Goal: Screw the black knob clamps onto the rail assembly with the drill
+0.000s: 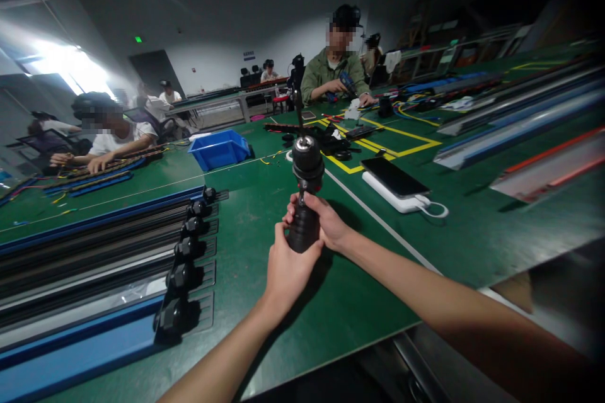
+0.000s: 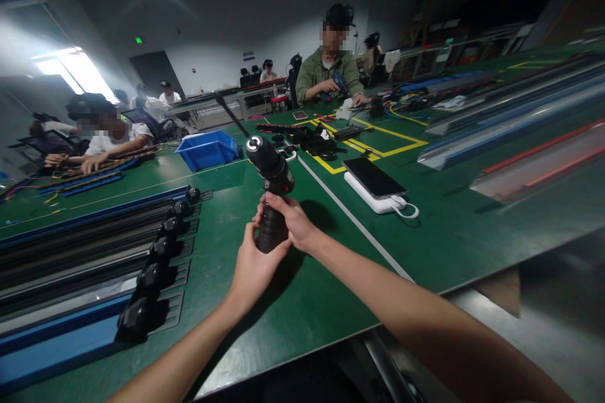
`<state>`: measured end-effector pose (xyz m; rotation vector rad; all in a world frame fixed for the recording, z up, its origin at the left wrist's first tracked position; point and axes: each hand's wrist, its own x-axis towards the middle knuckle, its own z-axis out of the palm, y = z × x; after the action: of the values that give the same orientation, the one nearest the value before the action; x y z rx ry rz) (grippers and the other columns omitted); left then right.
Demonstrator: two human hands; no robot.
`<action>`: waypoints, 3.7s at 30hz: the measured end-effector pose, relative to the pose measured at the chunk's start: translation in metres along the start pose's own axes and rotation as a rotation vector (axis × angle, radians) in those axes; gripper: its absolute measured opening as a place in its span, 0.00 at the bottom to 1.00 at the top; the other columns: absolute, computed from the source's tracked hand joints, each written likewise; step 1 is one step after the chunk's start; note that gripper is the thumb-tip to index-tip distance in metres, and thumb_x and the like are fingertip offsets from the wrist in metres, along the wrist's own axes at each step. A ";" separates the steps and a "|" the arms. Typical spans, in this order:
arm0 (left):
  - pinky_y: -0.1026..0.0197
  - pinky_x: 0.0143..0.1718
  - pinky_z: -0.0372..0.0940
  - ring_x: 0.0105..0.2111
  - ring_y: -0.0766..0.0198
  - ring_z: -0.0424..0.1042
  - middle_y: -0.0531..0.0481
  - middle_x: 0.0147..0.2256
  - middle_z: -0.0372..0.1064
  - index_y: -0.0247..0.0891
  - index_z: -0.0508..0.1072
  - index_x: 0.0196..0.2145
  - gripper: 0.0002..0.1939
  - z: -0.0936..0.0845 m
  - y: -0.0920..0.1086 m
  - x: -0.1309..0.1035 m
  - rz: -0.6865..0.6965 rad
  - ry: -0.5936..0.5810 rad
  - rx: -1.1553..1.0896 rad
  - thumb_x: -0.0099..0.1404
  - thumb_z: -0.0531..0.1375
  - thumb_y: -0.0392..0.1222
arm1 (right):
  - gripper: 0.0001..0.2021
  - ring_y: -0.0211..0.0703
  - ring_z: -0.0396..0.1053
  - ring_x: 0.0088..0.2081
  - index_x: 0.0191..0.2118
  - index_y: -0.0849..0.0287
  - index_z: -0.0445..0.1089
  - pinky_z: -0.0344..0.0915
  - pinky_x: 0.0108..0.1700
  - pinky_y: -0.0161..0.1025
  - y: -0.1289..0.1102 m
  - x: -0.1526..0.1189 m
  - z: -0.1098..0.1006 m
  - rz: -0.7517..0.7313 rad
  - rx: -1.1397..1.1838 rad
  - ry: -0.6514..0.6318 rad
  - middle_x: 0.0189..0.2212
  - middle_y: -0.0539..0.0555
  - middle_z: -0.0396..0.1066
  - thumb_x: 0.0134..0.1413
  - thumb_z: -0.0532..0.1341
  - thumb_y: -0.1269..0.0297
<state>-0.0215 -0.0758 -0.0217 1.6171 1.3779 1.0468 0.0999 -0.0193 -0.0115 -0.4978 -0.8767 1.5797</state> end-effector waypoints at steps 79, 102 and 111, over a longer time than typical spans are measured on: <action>0.66 0.21 0.59 0.22 0.66 0.70 0.53 0.24 0.67 0.33 0.72 0.34 0.19 -0.005 -0.009 0.016 -0.202 -0.058 -0.685 0.57 0.69 0.52 | 0.10 0.36 0.69 0.25 0.35 0.60 0.72 0.68 0.30 0.34 0.000 0.022 -0.017 0.056 0.255 0.296 0.21 0.47 0.70 0.49 0.68 0.61; 0.69 0.20 0.59 0.21 0.71 0.66 0.55 0.26 0.66 0.36 0.71 0.39 0.21 -0.004 -0.022 0.016 -0.094 0.019 -0.681 0.61 0.65 0.56 | 0.06 0.36 0.69 0.25 0.38 0.61 0.69 0.75 0.32 0.35 -0.036 0.037 -0.058 -0.107 0.488 0.401 0.21 0.49 0.69 0.60 0.59 0.64; 0.68 0.19 0.59 0.19 0.69 0.66 0.54 0.23 0.68 0.36 0.71 0.41 0.22 -0.004 -0.016 0.012 -0.031 -0.039 -0.589 0.62 0.64 0.58 | 0.06 0.37 0.70 0.25 0.38 0.61 0.70 0.75 0.31 0.35 -0.020 0.034 -0.047 -0.033 0.446 0.374 0.22 0.49 0.71 0.58 0.62 0.64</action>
<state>-0.0304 -0.0618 -0.0337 1.1664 0.9403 1.2496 0.1409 0.0262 -0.0204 -0.4325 -0.2368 1.5276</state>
